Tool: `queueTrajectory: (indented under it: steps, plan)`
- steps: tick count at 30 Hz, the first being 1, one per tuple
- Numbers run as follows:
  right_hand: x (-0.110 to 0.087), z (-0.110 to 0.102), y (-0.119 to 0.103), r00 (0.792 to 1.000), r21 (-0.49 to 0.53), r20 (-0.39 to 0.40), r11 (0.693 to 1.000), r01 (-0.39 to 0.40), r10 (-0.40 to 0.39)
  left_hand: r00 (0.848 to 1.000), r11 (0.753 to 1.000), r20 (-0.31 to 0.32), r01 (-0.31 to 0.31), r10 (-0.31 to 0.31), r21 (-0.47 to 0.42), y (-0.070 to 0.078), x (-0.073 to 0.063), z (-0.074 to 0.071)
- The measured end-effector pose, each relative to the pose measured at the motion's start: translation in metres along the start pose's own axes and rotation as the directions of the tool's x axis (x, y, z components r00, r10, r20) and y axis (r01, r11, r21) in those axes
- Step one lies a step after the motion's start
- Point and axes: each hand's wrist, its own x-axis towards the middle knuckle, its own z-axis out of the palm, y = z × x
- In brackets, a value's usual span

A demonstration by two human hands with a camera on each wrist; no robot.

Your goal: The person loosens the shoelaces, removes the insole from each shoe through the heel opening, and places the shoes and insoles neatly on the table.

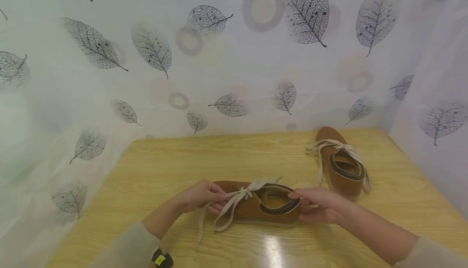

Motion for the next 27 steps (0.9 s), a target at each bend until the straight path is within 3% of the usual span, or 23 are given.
queueTrajectory:
  steps: [15,21,27]
  plan:
    - [-0.003,0.003,-0.004,1.0,0.05,-0.004,0.999,0.004,-0.004,1.0,1.0,-0.011,-0.023,0.024,0.016,-0.013,-0.007,-0.018]
    - [-0.002,0.002,0.0,1.0,0.047,-0.019,0.999,-0.006,0.007,1.0,0.999,-0.005,0.024,-0.024,-0.028,-0.022,-0.015,-0.026]
    - [-0.002,0.001,0.001,1.0,0.046,-0.003,0.999,-0.007,0.007,1.0,0.999,-0.016,0.025,-0.026,-0.024,-0.027,-0.021,-0.035]
